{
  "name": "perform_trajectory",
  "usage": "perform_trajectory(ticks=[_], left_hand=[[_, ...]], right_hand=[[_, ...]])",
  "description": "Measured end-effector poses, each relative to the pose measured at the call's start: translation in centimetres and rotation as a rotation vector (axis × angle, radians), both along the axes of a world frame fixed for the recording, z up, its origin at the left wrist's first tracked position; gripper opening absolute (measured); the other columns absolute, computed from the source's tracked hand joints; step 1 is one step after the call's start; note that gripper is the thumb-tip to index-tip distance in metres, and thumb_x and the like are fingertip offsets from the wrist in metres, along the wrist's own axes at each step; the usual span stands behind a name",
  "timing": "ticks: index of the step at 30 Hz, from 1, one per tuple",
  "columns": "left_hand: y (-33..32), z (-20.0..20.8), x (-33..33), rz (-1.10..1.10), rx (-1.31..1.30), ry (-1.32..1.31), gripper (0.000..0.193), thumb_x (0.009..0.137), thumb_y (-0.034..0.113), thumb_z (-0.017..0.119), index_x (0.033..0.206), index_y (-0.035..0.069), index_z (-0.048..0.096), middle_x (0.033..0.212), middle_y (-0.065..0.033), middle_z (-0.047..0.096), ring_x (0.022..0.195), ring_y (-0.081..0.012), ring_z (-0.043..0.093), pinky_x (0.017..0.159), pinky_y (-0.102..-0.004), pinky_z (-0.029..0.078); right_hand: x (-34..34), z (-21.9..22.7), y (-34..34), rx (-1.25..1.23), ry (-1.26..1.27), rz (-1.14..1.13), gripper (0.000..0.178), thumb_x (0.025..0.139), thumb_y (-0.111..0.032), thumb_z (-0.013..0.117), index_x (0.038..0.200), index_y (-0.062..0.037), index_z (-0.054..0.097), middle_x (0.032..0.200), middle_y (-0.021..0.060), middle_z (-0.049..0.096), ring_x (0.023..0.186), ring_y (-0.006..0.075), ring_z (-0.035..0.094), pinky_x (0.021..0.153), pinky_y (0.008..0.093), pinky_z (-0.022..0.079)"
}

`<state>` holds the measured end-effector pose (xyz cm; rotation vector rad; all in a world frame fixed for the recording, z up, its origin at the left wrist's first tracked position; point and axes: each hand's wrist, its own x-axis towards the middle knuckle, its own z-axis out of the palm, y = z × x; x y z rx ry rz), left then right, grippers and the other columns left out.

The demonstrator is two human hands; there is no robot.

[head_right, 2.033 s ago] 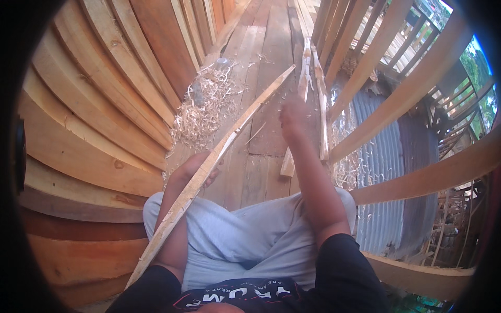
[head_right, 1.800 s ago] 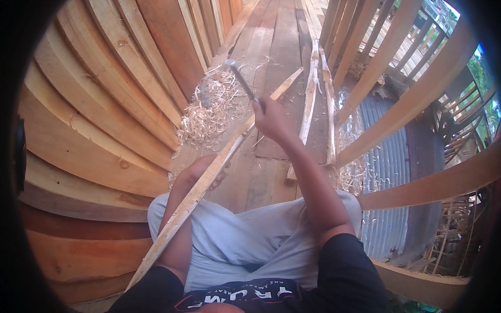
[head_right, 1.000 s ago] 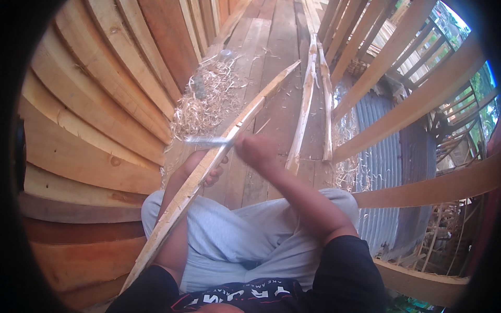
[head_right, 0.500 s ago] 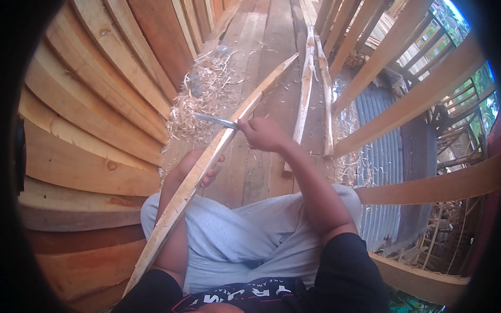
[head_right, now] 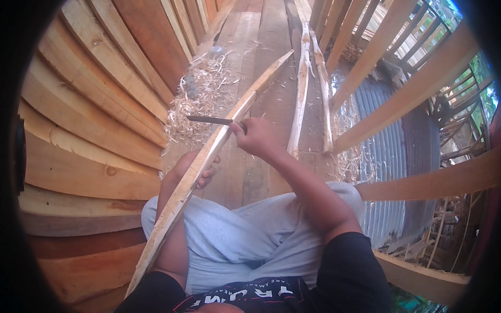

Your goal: The person sits on a wooden floor and uses a knife to shave and shape a long, thin piece of wood. They hold the wood with one hand and scrape the surface with the knife, creating wood shavings. The person occasionally pauses to inspect the wood's surface.

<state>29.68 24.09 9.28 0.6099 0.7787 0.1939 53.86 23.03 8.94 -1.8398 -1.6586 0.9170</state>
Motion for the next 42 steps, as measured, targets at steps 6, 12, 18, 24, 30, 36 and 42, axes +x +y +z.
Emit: perform_trajectory(ticks=[6, 12, 18, 24, 30, 36, 42], left_hand=[[-0.4, 0.8, 0.9, 0.002, 0.059, 0.077, 0.035, 0.101, 0.039, 0.041, 0.101, 0.007, 0.056, 0.059, -0.0053, 0.054, 0.042, -0.0156, 0.054, 0.037, -0.0282, 0.043], [-0.5, 0.9, 0.9, -0.013, 0.094, 0.084, 0.038, 0.102, 0.042, 0.04, 0.099, 0.008, 0.057, 0.059, -0.0047, 0.054, 0.042, -0.0148, 0.054, 0.037, -0.0274, 0.044], [-0.5, 1.4, 1.0, -0.001, 0.094, 0.129, 0.043, 0.103, 0.044, 0.036, 0.099, 0.007, 0.056, 0.059, -0.005, 0.054, 0.042, -0.0148, 0.054, 0.037, -0.0278, 0.044], [-0.3, 1.1, 0.7, -0.01, 0.1, 0.129, 0.046, 0.104, 0.047, 0.034, 0.101, 0.006, 0.055, 0.059, -0.0052, 0.054, 0.042, -0.0148, 0.053, 0.037, -0.0278, 0.043], [-0.3, 1.2, 1.1, -0.026, 0.112, 0.14, 0.045, 0.104, 0.045, 0.032, 0.1, 0.006, 0.055, 0.059, -0.0045, 0.053, 0.041, -0.0142, 0.052, 0.037, -0.0274, 0.042], [-0.3, 1.0, 0.9, -0.021, 0.118, 0.137, 0.045, 0.104, 0.045, 0.032, 0.1, 0.006, 0.055, 0.059, -0.0041, 0.053, 0.041, -0.0138, 0.052, 0.038, -0.0272, 0.042], [-0.3, 0.9, 0.9, -0.022, 0.1, 0.145, 0.047, 0.104, 0.047, 0.032, 0.1, 0.006, 0.055, 0.059, -0.0041, 0.054, 0.042, -0.0142, 0.052, 0.038, -0.0278, 0.042]], right_hand=[[2.2, 1.9, 0.1, -0.379, 0.12, 0.312, 0.056, 0.099, -0.051, 0.048, 0.072, -0.0036, 0.059, 0.061, 0.0017, 0.053, 0.058, 0.0155, 0.051, 0.057, 0.035, 0.042], [4.1, 2.2, 0.5, 0.21, 0.108, 0.158, 0.044, 0.096, -0.041, 0.057, 0.101, 0.0012, 0.068, 0.083, 0.0148, 0.068, 0.079, 0.0243, 0.066, 0.075, 0.0397, 0.05], [5.6, 2.9, 0.5, 0.272, -0.114, -0.01, 0.032, 0.093, -0.031, 0.066, 0.099, 0.0005, 0.067, 0.079, 0.012, 0.067, 0.076, 0.0237, 0.065, 0.07, 0.0372, 0.05], [7.9, 1.8, 0.8, -0.692, 1.207, -0.036, 0.041, 0.102, -0.047, 0.042, 0.077, -0.0136, 0.043, 0.056, -0.0052, 0.032, 0.044, 0.0068, 0.023, 0.04, 0.0219, 0.019], [7.2, -0.7, 1.2, -0.769, 0.976, -0.045, 0.05, 0.102, -0.052, 0.03, 0.067, -0.0169, 0.033, 0.052, -0.0056, 0.025, 0.041, 0.0053, 0.016, 0.035, 0.0228, 0.013], [6.5, -1.3, 1.8, -0.683, 0.754, -0.144, 0.043, 0.097, -0.037, 0.029, 0.059, -0.017, 0.028, 0.05, -0.0058, 0.02, 0.039, 0.0079, 0.015, 0.035, 0.0277, 0.012], [5.8, -2.5, 2.0, -0.696, 0.759, -0.184, 0.034, 0.09, -0.027, 0.032, 0.058, -0.0172, 0.027, 0.049, -0.0051, 0.019, 0.039, 0.0082, 0.014, 0.036, 0.028, 0.009]])
